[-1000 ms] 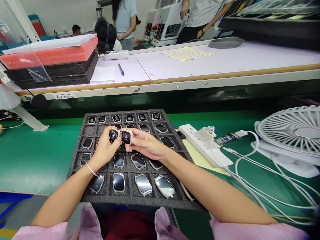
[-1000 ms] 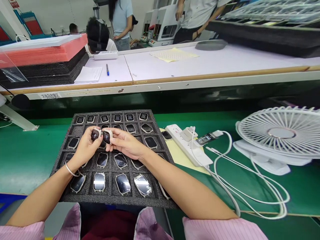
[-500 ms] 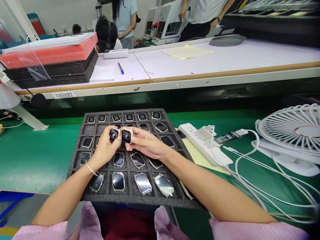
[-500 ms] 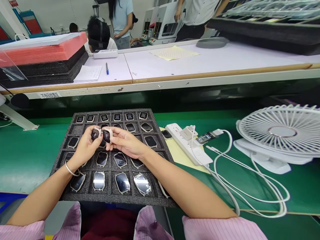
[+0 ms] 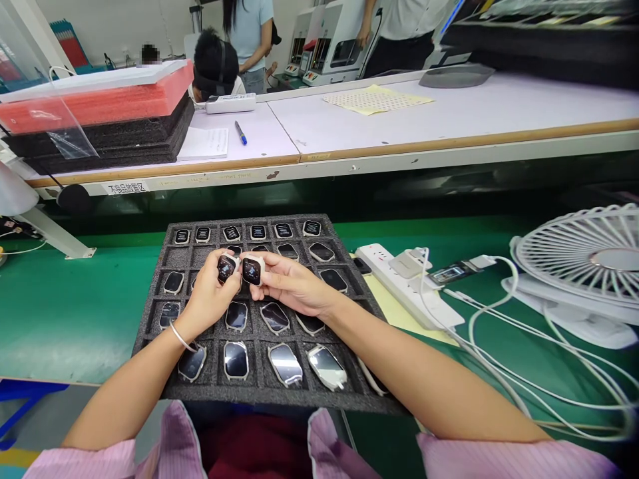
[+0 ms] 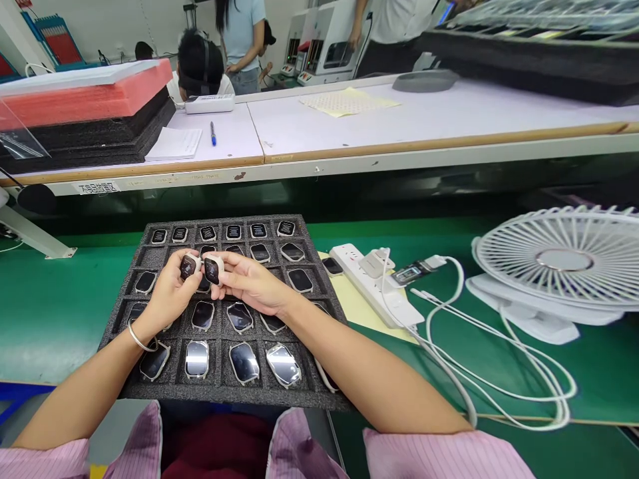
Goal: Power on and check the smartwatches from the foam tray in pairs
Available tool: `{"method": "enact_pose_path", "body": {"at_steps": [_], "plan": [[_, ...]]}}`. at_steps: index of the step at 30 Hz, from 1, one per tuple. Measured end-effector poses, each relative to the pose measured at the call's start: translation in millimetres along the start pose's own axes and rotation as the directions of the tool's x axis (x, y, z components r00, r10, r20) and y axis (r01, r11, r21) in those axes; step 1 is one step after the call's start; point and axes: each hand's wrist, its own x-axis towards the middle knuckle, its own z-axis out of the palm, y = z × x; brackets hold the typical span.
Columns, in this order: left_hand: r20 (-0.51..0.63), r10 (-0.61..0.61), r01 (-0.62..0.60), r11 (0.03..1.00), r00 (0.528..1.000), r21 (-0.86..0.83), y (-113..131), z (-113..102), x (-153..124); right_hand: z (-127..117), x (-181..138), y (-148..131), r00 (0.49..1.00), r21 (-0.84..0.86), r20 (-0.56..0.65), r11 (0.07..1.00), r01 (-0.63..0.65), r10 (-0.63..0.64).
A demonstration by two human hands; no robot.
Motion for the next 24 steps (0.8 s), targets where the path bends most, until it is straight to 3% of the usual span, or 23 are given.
{"method": "enact_pose_path", "body": {"at_steps": [24], "plan": [[-0.014, 0.024, -0.024, 1.0, 1.0, -0.003, -0.1, 0.6, 1.4, -1.0, -1.0, 0.2, 1.0, -0.021, 0.029, 1.0, -0.007, 0.007]]}}
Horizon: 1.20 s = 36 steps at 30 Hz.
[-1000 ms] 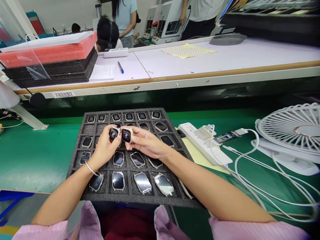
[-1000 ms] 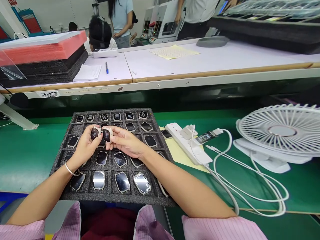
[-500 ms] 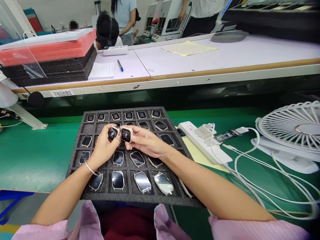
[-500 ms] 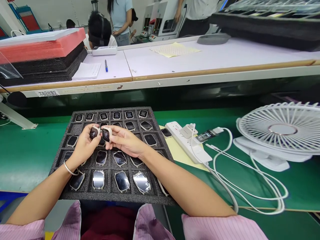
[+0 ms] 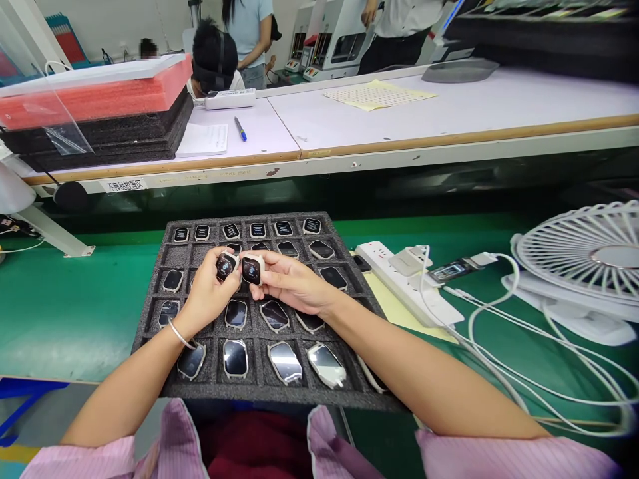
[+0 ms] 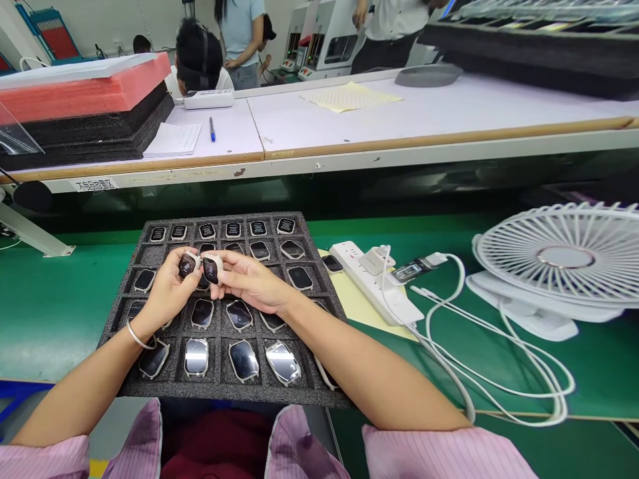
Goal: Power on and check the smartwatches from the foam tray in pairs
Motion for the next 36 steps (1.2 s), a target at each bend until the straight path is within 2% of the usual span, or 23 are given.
{"method": "enact_pose_path", "body": {"at_steps": [14, 17, 20, 23, 26, 36], "plan": [[0.001, -0.013, 0.013, 0.997, 1.0, -0.078, 1.8, -0.8, 1.3, 1.1, -1.3, -1.5, 1.0, 0.039, 0.009, 0.999, 0.002, -0.002], [0.0, -0.14, 0.136, 0.96, 0.99, -0.243, 6.1, -0.8, 3.0, 1.4, -0.9, -2.7, 1.0, 0.046, -0.027, 0.999, -0.011, 0.012], [0.116, -0.325, 0.341, 0.83, 0.939, -0.442, 10.6, -2.0, 5.0, -0.8, 1.7, -3.9, 0.994, 0.077, -0.107, 0.997, -0.019, 0.027], [0.195, -0.397, 0.434, 0.703, 0.897, -0.563, 13.4, -4.7, 6.1, -4.2, 4.2, -4.9, 0.983, 0.096, -0.181, 0.995, -0.011, 0.028], [0.211, -0.402, 0.444, 0.675, 0.891, -0.59, 14.1, -6.8, 5.6, -6.1, 4.4, -5.7, 0.975, 0.077, -0.221, 0.997, -0.003, 0.02], [0.213, -0.342, 0.399, 0.71, 0.916, -0.581, 13.6, -6.5, 4.1, -3.9, 0.6, -4.0, 0.956, -0.108, -0.287, 0.994, 0.023, -0.054]]}}
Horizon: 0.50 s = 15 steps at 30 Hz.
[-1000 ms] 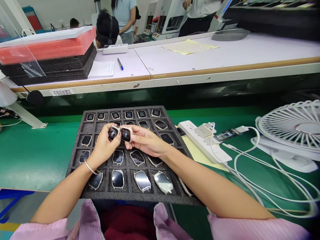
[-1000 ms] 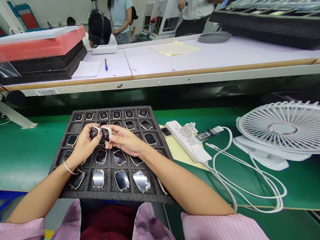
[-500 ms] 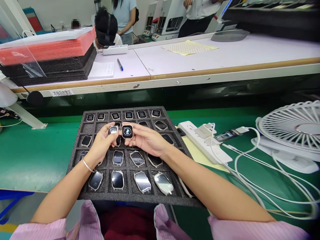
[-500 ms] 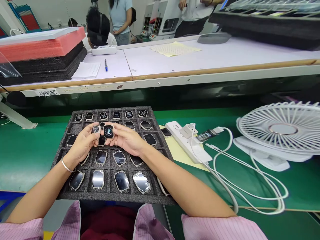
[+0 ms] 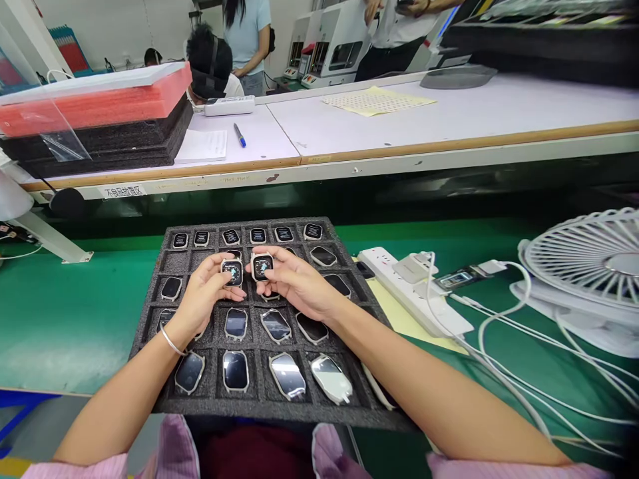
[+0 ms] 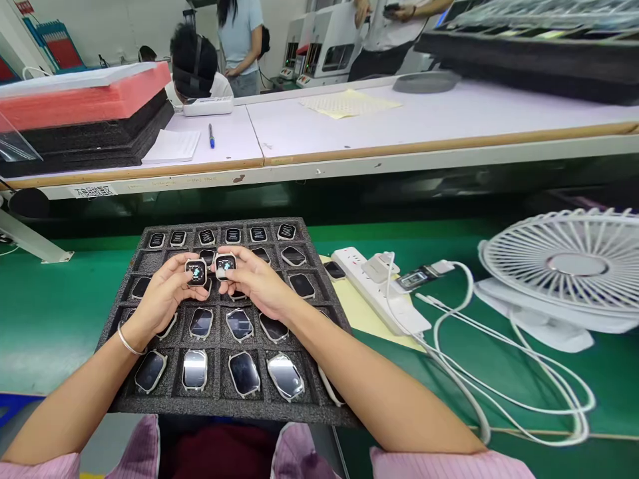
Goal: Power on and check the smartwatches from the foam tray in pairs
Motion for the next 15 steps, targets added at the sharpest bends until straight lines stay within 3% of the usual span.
{"method": "enact_pose_path", "body": {"at_steps": [15], "plan": [[0.036, -0.028, 0.027, 0.999, 0.999, 0.035, 1.2, 3.0, 0.0, 2.8, -1.5, 2.9, 0.999, -0.091, 0.026, 0.996, 0.024, -0.022]]}}
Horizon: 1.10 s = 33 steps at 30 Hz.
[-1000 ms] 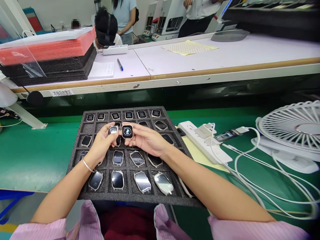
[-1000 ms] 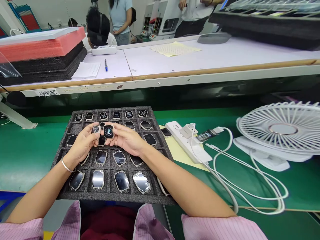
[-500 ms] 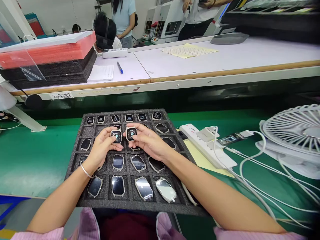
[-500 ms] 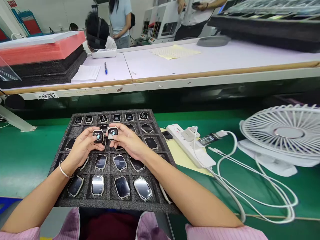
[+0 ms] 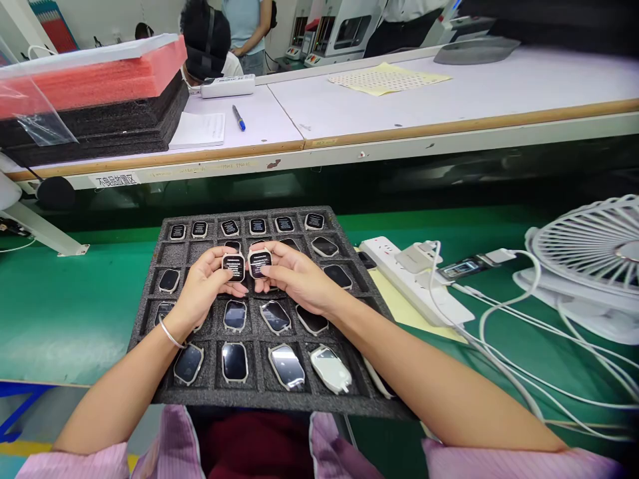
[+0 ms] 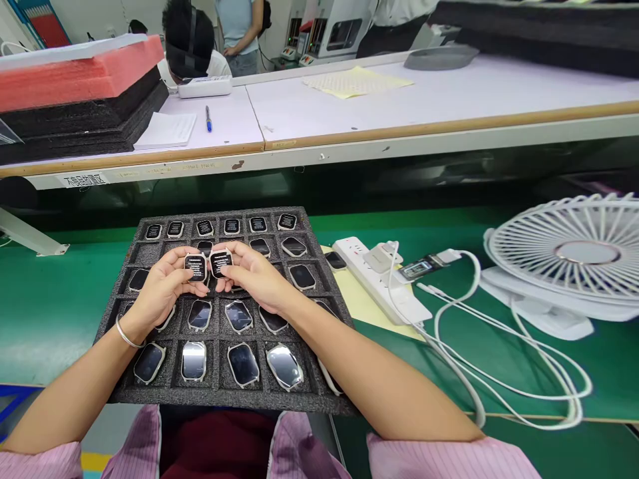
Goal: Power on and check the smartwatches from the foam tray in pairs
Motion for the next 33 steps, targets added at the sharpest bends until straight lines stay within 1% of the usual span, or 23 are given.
{"method": "enact_pose_path", "body": {"at_steps": [3, 17, 25, 29, 31, 33], "plan": [[0.013, 0.007, -0.007, 1.0, 1.0, 0.004, -0.2, -0.5, -0.2, 0.1, -0.3, -0.3, 1.0, -0.007, -0.004, 1.0, -0.002, 0.002], [0.0, 0.033, -0.033, 0.998, 0.999, 0.049, -1.0, -0.3, -0.2, 1.5, -1.5, -2.0, 1.0, -0.04, 0.006, 0.999, 0.012, -0.012], [0.007, 0.039, -0.04, 0.999, 0.999, 0.03, -1.9, -0.7, -0.5, -1.7, -1.8, -0.2, 0.998, -0.069, 0.042, 0.997, 0.04, -0.037], [0.021, 0.066, -0.066, 0.997, 0.998, 0.039, -3.6, -0.3, 0.0, -2.2, -0.6, 1.5, 0.999, -0.086, 0.029, 0.995, 0.041, -0.039], [0.031, 0.054, -0.055, 0.998, 0.998, 0.032, -4.1, -0.9, 0.6, -1.6, 0.2, 1.6, 1.0, -0.079, 0.01, 0.997, 0.024, -0.024], [0.037, 0.035, -0.036, 0.999, 0.999, 0.004, -4.2, -1.8, 1.2, -0.8, 0.8, 1.3, 1.0, -0.034, -0.01, 0.999, -0.004, 0.003]]}}
